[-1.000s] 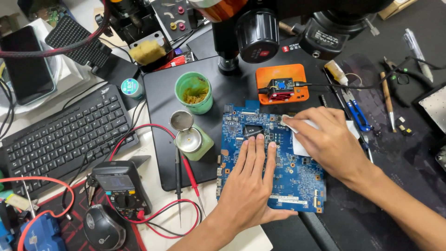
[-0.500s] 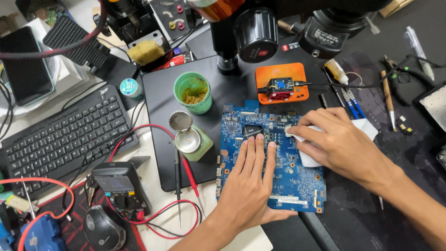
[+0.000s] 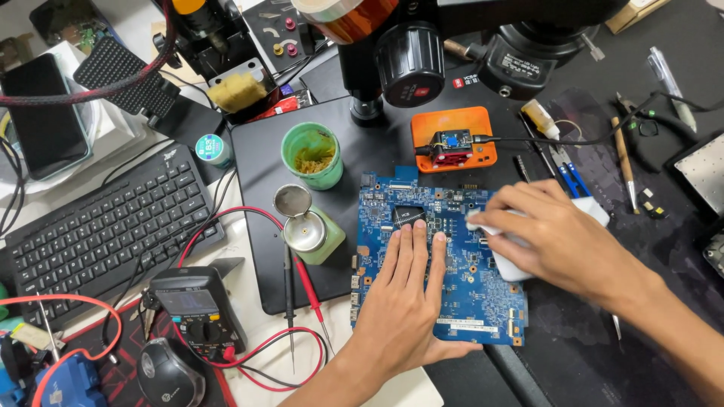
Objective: Cleaning, inspecting, and testing a laptop motherboard using a multimeter, heat gun, and cleaning supplies.
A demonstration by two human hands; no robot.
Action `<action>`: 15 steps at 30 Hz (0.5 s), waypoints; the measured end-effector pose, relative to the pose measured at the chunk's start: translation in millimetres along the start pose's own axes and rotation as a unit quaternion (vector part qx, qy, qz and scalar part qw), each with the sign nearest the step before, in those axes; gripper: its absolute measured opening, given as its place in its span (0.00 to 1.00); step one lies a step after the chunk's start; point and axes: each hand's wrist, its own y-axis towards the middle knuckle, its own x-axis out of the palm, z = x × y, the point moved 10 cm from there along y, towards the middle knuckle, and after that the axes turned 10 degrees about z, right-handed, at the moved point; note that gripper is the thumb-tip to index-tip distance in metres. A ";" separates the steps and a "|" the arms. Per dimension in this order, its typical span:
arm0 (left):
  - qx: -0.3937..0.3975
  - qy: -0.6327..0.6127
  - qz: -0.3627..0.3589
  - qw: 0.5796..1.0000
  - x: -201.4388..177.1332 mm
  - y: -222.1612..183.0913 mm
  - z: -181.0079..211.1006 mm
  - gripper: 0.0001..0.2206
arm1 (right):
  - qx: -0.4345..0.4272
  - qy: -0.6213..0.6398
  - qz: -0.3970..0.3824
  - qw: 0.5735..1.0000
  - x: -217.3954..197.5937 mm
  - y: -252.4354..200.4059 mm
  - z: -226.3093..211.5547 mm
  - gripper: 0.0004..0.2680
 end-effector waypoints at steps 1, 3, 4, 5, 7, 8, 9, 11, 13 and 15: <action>0.000 -0.001 -0.001 1.000 0.2 -0.7 0.1 0.58 | 0.001 0.000 -0.001 1.000 -5.2 -3.8 -0.7 0.11; -0.003 -0.007 -0.002 1.000 1.2 -1.2 -0.3 0.58 | 0.074 0.027 -0.071 0.994 -2.2 -16.1 11.1 0.12; -0.002 -0.008 -0.003 1.000 0.8 -1.4 -0.7 0.58 | 0.076 0.026 -0.071 0.994 -4.3 -24.3 22.4 0.12; -0.007 -0.011 -0.002 1.000 0.5 -1.5 -1.6 0.58 | 0.113 0.038 -0.083 0.989 -4.5 -36.0 39.4 0.11; -0.007 -0.017 -0.003 1.000 0.5 0.0 -1.0 0.58 | 0.155 0.048 -0.093 0.982 -8.4 -57.3 69.5 0.11; -0.010 -0.013 -0.007 1.000 1.0 1.2 -1.3 0.58 | 0.222 0.044 -0.054 0.973 -18.7 -68.5 94.5 0.10; -0.014 -0.008 -0.012 1.000 1.4 1.6 -1.3 0.58 | 0.287 0.041 -0.017 0.957 -28.3 -82.5 118.3 0.09; -0.011 -0.004 -0.015 1.000 6.3 -1.3 1.1 0.58 | 0.320 0.000 0.036 0.947 -40.7 -94.7 145.0 0.08; -0.008 0.003 -0.016 1.000 13.6 -5.4 3.3 0.58 | 0.350 -0.042 0.089 0.931 -51.7 -104.4 164.6 0.07; -0.012 0.008 -0.001 1.000 20.1 -11.4 3.3 0.57 | 0.323 -0.102 0.128 0.932 -57.0 -102.5 168.9 0.09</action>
